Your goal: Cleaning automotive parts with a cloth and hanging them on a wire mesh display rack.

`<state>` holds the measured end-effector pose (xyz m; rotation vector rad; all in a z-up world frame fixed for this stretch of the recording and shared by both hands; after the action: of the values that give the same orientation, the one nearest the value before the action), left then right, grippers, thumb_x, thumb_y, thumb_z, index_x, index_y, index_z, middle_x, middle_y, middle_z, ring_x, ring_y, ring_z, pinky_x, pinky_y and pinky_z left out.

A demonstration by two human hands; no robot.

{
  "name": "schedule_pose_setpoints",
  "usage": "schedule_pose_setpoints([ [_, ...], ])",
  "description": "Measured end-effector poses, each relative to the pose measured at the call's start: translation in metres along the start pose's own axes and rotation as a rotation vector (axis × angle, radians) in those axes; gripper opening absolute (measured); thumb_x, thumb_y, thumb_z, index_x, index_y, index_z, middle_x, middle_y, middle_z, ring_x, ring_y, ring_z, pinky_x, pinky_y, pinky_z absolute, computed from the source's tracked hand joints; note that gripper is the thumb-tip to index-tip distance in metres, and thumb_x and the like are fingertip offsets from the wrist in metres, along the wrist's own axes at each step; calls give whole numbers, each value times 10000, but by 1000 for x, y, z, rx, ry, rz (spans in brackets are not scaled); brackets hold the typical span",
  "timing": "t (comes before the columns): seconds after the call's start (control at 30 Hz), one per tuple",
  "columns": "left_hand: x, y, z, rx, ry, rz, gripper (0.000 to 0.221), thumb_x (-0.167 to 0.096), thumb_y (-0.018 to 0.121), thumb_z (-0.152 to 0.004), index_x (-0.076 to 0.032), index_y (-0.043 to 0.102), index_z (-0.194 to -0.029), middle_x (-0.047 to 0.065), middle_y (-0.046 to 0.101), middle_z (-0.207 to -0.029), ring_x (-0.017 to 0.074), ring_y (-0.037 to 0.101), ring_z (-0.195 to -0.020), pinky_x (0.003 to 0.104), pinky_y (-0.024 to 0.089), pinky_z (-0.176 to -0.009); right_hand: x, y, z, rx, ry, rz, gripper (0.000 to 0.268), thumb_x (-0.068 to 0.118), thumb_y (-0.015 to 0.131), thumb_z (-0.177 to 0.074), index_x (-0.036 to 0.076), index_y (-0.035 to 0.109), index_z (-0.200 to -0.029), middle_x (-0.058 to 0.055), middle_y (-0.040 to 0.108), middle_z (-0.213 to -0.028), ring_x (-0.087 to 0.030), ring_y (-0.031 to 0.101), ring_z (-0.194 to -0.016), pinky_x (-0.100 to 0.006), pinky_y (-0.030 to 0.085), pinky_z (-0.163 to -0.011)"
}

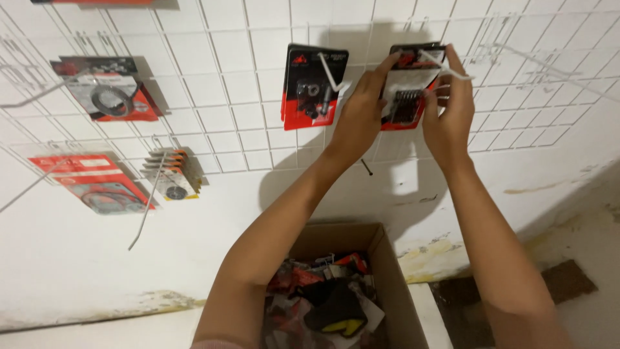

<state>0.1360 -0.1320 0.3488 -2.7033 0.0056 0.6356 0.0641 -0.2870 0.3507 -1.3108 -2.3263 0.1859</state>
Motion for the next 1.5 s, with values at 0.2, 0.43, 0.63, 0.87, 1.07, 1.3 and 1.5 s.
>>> schedule_pose_setpoints([
  [0.2, 4, -4, 65, 2, 5, 61, 796, 46, 579, -962, -259, 224, -1606, 116, 422, -1478, 302, 531, -1351, 412, 466, -1170, -11, -2, 56, 30, 83, -66, 687, -123, 610, -1123, 134, 257, -1652, -161, 555, -1231, -231, 581, -1023, -339, 517, -883],
  [0.43, 72, -2, 291, 319, -627, 158, 647, -120, 586, -979, -125, 325, -1571, 259, 403, -1435, 511, 509, -1284, 617, 507, -1001, -10, 67, 256, -43, 425, -261, 254, -63, 592, -1017, -11, 548, -1262, -151, 540, -1046, -258, 578, -962, -338, 492, -893],
  [0.63, 203, 35, 557, 506, -1319, 36, 680, -324, 640, -954, -51, 393, -1526, 338, 430, -1446, 471, 442, -1389, 561, 427, -1124, -133, 120, 542, 931, 680, -93, 579, 135, 753, -852, 74, 566, -1397, -218, 490, -1355, -424, 446, -1260, -528, 455, -1032],
  [0.87, 184, 15, 557, 591, -1384, 15, 382, -134, 617, -876, 70, 623, -1199, 238, 687, -1071, 411, 684, -1015, 503, 598, -796, -77, 211, 592, 1327, 763, 304, 1070, 172, 792, -897, 79, 45, -1659, -332, 458, -1478, -513, 409, -1409, -649, 354, -1140],
  [1.07, 226, 40, 644, -31, -1377, -74, 731, -33, 585, -942, 243, 151, -1462, 494, 464, -1336, 565, 531, -1252, 601, 455, -1054, -24, 175, 514, 1164, 729, 67, 696, -52, 677, -846, -28, 425, -1494, -301, 617, -1328, -474, 582, -1250, -562, 515, -1054],
  [1.3, 246, 25, 623, 423, -1288, -301, 345, -167, 627, -954, 16, 606, -1245, 372, 391, -1484, 540, 401, -1397, 572, 354, -1167, -65, 184, 582, 1029, 1039, -257, 573, 241, 799, -858, -11, 601, -1334, -302, 525, -1440, -461, 519, -1353, -565, 473, -1121],
  [1.5, 139, -8, 482, 182, -1619, -130, 478, -437, 401, -1026, -126, 508, -1372, 156, 502, -1406, 319, 472, -1348, 443, 363, -1122, -66, 169, 528, 301, 2050, -660, 821, 361, 838, -764, 13, 518, -1435, -258, 500, -1421, -415, 477, -1333, -531, 412, -1101],
])
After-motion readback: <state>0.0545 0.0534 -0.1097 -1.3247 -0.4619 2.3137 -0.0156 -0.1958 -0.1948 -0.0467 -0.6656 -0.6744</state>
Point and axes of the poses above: each hand's wrist, its own z-axis away from the middle knuckle, its own y-axis out of the palm, x = y × z, the point moved 2 cm from there along -z, towards the middle knuckle
